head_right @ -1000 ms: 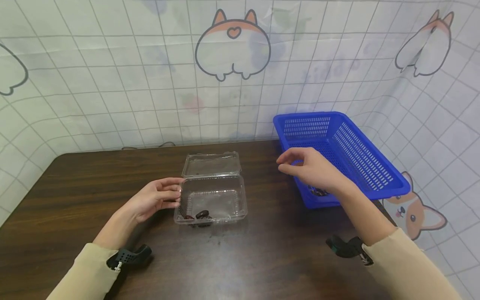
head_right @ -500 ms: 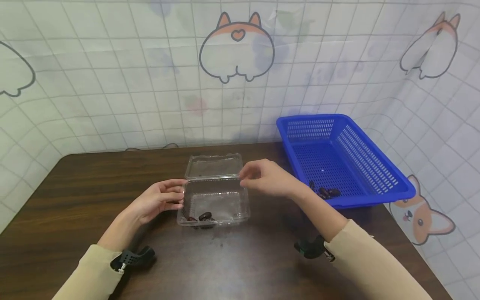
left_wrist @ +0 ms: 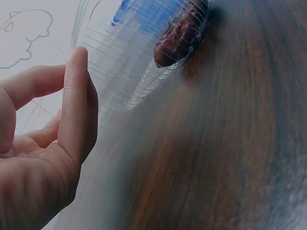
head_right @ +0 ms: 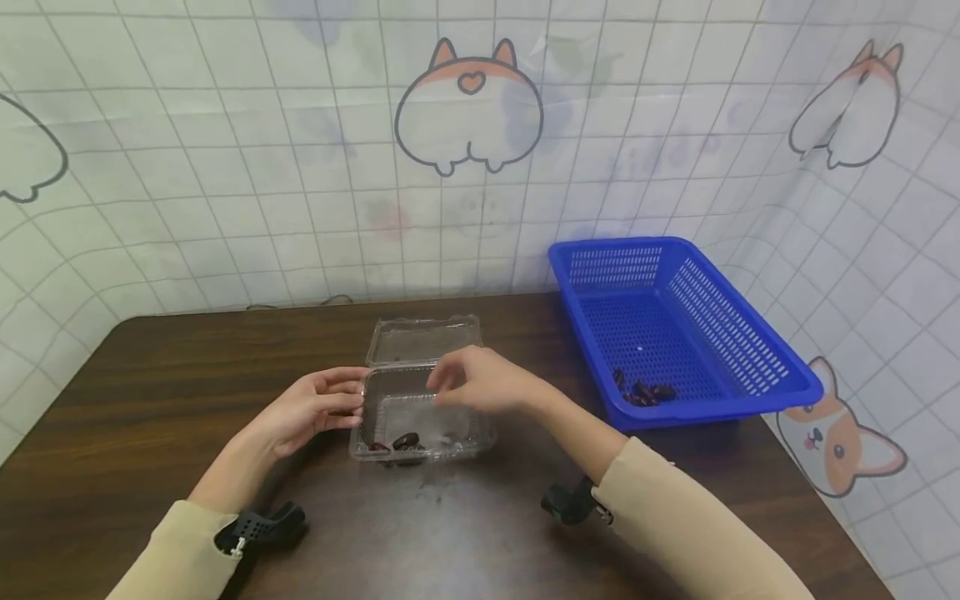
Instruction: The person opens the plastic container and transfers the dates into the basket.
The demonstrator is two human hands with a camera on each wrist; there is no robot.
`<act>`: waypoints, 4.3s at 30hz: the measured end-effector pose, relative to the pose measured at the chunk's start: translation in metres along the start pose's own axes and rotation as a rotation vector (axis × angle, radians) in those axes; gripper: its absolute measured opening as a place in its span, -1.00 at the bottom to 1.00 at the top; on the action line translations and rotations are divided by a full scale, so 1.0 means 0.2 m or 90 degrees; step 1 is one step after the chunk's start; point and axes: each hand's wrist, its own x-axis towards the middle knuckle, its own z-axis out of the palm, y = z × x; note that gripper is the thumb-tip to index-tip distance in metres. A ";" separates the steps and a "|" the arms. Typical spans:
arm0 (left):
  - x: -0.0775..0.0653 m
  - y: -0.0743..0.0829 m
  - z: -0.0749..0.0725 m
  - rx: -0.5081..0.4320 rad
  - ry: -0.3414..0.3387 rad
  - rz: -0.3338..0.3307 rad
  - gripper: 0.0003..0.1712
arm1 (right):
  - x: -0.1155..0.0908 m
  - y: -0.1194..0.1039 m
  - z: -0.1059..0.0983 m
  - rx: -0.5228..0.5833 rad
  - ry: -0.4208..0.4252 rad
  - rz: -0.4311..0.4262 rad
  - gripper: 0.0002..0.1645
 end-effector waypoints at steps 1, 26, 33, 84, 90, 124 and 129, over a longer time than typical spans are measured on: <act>0.00 0.00 0.00 -0.001 0.002 -0.002 -0.37 | 0.01 0.00 0.01 -0.004 -0.001 0.001 -0.80; 0.00 0.01 0.01 -0.013 0.009 -0.006 -0.36 | 0.19 0.04 0.22 -0.043 -0.061 0.006 -0.74; 0.00 0.00 0.01 -0.008 0.004 0.000 -0.36 | 0.21 0.06 0.24 -0.053 -0.067 0.001 -0.75; -0.01 0.01 0.01 -0.004 0.002 0.001 -0.37 | 0.11 0.04 0.13 -0.038 0.007 -0.007 -0.90; -0.01 0.01 0.01 -0.003 0.002 0.001 -0.36 | 0.02 0.03 0.04 -0.035 0.025 0.004 -0.88; -0.01 0.01 0.01 -0.003 -0.003 -0.002 -0.35 | -0.55 0.14 -0.41 0.018 0.200 0.128 -0.59; -0.01 0.00 0.00 -0.001 -0.004 -0.001 -0.35 | -0.62 0.17 -0.47 0.008 0.219 0.140 -0.58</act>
